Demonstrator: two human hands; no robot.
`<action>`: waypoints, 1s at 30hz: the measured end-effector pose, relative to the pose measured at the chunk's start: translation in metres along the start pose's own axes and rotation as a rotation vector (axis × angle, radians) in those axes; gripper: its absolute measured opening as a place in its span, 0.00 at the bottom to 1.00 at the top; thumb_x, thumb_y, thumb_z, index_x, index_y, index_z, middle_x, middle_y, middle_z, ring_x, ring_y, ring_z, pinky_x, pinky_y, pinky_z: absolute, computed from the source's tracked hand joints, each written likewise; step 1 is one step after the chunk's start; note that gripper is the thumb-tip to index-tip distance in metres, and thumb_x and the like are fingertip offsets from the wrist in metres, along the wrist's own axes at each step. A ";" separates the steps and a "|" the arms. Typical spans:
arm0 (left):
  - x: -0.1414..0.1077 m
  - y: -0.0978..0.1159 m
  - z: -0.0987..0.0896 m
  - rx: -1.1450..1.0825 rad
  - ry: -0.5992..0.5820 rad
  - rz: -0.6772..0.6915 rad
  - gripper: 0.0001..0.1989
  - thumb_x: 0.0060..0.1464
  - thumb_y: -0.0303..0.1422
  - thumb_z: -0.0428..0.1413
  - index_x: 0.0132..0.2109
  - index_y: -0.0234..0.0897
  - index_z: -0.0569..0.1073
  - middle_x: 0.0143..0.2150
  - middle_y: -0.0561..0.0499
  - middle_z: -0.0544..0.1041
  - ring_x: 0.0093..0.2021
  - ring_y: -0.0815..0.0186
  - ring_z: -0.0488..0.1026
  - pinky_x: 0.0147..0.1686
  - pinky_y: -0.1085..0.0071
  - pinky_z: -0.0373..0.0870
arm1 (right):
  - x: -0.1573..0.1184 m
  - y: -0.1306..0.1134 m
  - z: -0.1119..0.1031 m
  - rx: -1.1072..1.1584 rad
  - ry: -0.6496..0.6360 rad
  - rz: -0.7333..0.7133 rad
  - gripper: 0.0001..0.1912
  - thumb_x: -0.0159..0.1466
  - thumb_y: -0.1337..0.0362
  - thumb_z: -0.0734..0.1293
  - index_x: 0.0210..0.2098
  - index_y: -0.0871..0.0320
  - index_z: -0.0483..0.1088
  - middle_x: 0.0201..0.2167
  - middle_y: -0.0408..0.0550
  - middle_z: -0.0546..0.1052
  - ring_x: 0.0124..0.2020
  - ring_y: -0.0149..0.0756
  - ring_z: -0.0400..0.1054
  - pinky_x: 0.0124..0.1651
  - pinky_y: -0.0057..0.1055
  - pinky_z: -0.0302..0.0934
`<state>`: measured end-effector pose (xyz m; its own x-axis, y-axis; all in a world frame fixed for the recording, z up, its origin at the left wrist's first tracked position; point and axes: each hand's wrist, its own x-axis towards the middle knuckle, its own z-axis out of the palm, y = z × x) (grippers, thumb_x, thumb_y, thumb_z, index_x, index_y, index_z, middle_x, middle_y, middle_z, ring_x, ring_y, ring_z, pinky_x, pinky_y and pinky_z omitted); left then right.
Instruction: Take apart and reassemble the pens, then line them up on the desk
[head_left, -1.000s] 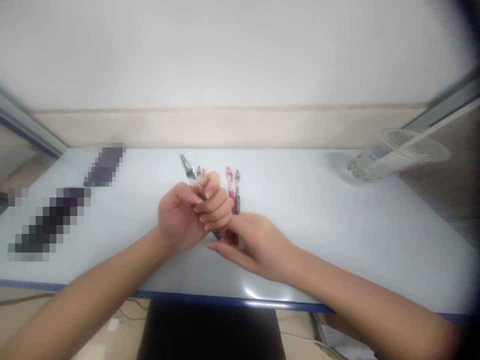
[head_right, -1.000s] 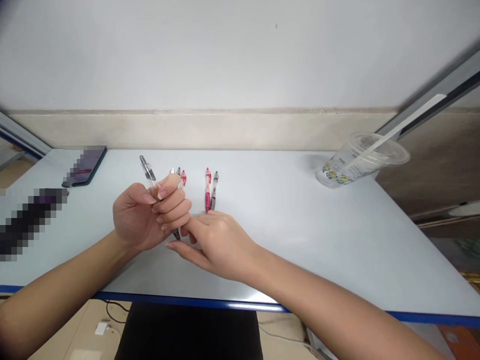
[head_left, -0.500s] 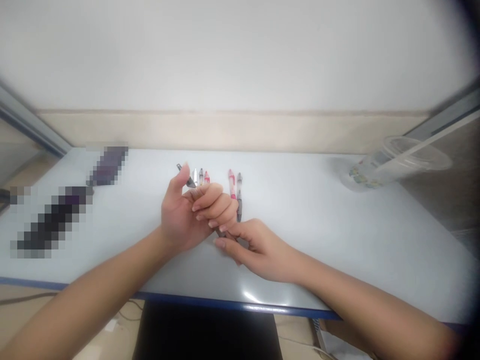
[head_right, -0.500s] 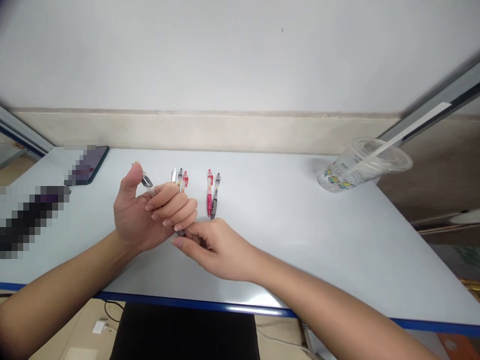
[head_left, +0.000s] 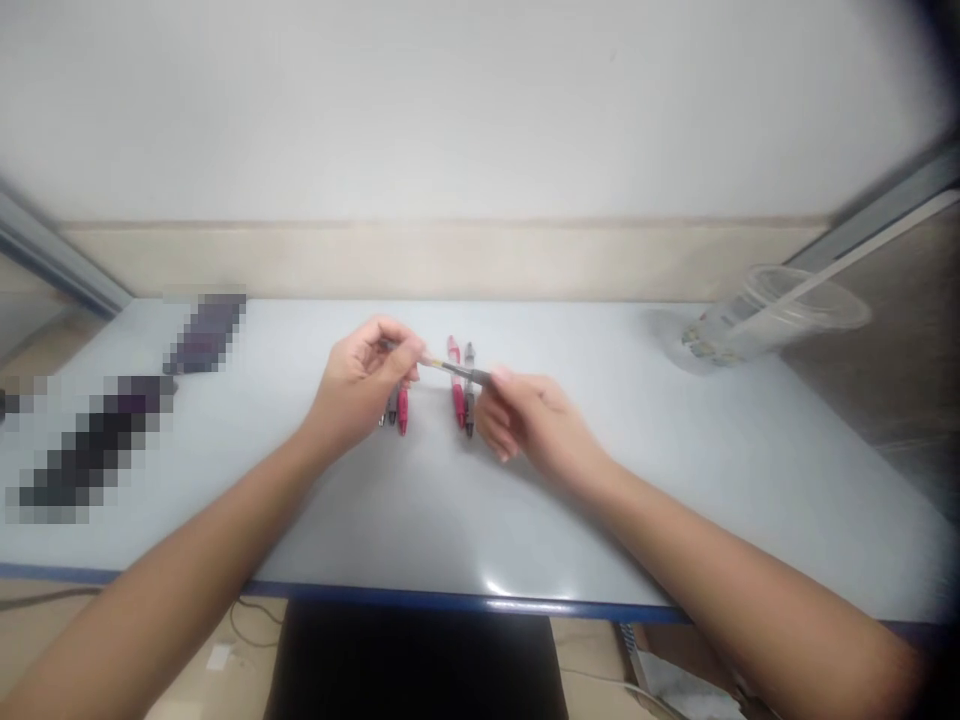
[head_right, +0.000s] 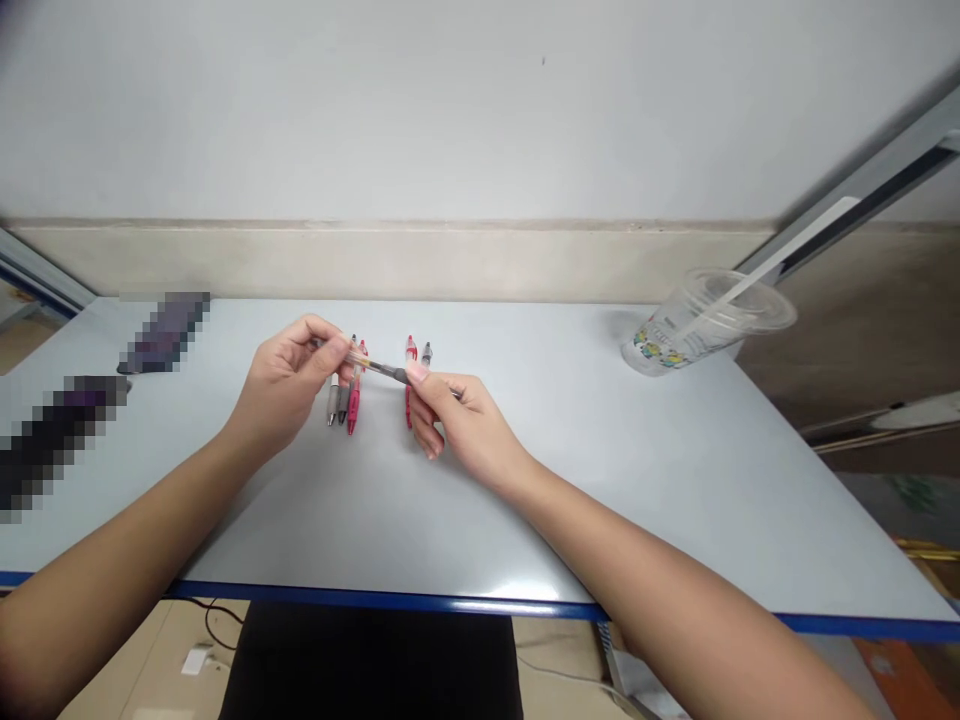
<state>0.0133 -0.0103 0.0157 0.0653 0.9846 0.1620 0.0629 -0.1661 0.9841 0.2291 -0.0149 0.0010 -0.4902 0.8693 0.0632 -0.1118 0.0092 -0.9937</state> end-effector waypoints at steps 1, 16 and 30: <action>-0.001 -0.002 0.001 0.086 -0.017 0.033 0.13 0.66 0.43 0.61 0.39 0.39 0.73 0.33 0.50 0.77 0.32 0.65 0.72 0.35 0.68 0.69 | 0.002 0.001 0.000 0.019 0.020 0.003 0.33 0.72 0.40 0.65 0.19 0.53 0.57 0.13 0.38 0.60 0.18 0.30 0.57 0.28 0.33 0.56; -0.007 0.003 0.000 0.696 -0.556 0.165 0.24 0.73 0.45 0.43 0.28 0.42 0.56 0.23 0.55 0.59 0.24 0.65 0.55 0.28 0.68 0.53 | 0.001 -0.022 -0.028 -0.491 -0.289 0.076 0.34 0.77 0.42 0.59 0.21 0.57 0.64 0.16 0.38 0.64 0.19 0.26 0.56 0.27 0.30 0.54; 0.003 0.001 -0.015 0.893 -0.516 0.122 0.24 0.71 0.40 0.45 0.26 0.40 0.67 0.24 0.51 0.72 0.25 0.63 0.65 0.30 0.67 0.56 | 0.006 0.004 -0.028 -0.990 -0.175 -0.202 0.18 0.78 0.53 0.61 0.39 0.57 0.74 0.32 0.46 0.79 0.30 0.34 0.69 0.37 0.30 0.59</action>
<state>-0.0016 -0.0063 0.0180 0.5260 0.8505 -0.0007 0.7282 -0.4499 0.5169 0.2498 0.0040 -0.0050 -0.6693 0.7229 0.1718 0.5183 0.6199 -0.5891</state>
